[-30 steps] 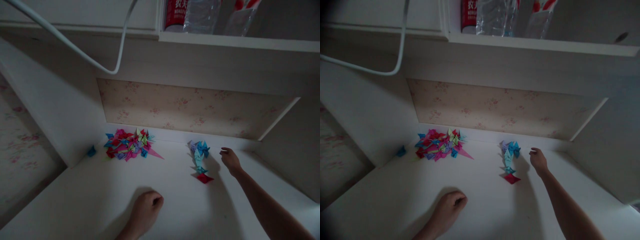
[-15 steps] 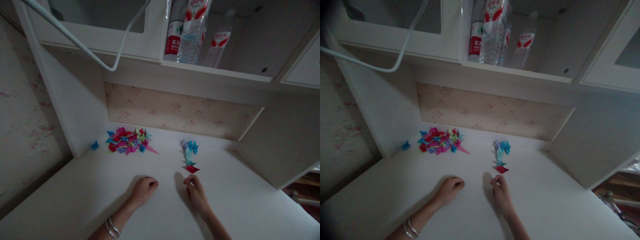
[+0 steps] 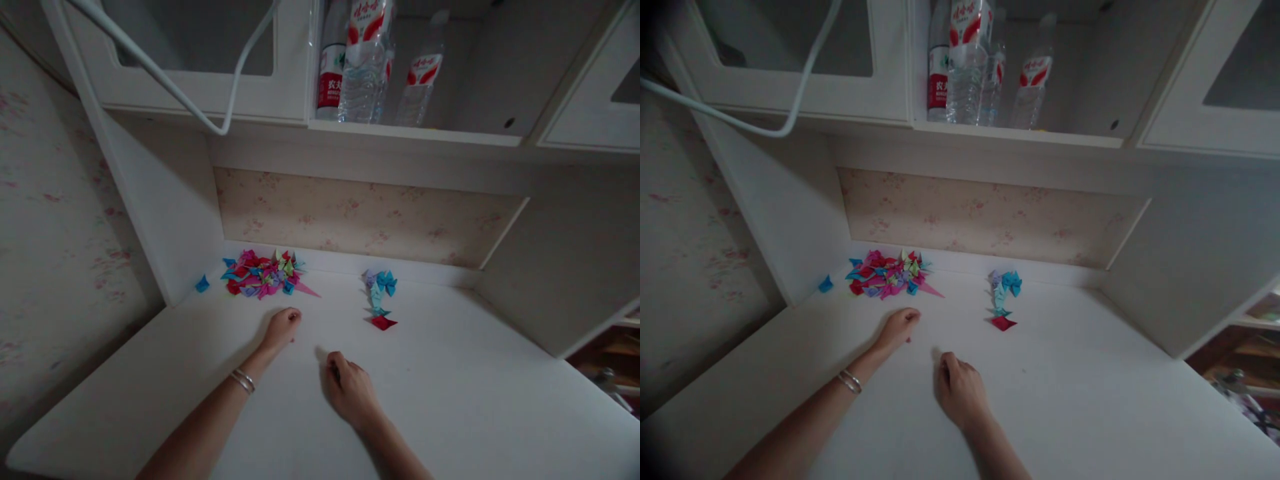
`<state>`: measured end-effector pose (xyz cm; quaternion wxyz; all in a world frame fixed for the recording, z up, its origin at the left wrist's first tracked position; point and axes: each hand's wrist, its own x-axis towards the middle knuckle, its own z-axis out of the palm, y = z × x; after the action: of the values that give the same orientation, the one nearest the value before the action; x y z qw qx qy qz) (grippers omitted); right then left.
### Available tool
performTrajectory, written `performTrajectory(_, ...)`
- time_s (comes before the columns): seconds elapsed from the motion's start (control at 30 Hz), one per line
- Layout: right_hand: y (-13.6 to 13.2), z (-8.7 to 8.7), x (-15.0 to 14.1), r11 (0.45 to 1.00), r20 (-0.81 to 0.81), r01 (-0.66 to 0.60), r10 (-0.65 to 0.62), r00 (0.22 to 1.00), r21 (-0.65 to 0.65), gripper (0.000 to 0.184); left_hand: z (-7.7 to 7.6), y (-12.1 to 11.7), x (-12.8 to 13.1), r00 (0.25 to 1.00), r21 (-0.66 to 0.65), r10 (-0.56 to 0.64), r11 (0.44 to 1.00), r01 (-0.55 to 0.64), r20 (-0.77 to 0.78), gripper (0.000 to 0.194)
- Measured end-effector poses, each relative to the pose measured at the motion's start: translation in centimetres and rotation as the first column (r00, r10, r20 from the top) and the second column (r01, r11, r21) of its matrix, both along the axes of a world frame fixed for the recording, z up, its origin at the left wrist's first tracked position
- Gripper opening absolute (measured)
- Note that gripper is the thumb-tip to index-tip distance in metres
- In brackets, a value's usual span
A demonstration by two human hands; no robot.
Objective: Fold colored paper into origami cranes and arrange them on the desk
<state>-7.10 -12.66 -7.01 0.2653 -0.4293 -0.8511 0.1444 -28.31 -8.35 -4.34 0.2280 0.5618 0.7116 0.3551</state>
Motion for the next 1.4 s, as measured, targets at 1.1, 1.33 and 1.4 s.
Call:
performTrajectory(1.1, 2.5, 1.0, -0.4, 0.804, -0.743, -0.226, -0.347, 0.572, -0.550, 0.046, 0.8, -5.0, 3.0, 0.916, 0.197, -0.302, 0.947, 0.255, 0.264, 0.025)
performTrajectory(1.33, 3.6, 1.3, -0.5, 0.825, -0.700, -0.228, -0.253, 0.668, -0.516, 0.043, -0.1, -4.5, 2.2, 0.941, 0.157, -0.309, 0.945, 0.287, 0.142, 0.020)
performTrajectory(1.4, 3.5, 1.1, -0.2, 0.805, -0.705, -0.255, -0.261, 0.659, -0.536, 0.044, -0.1, -4.5, 2.2, 0.949, 0.154, -0.283, 0.953, 0.263, 0.136, 0.019)
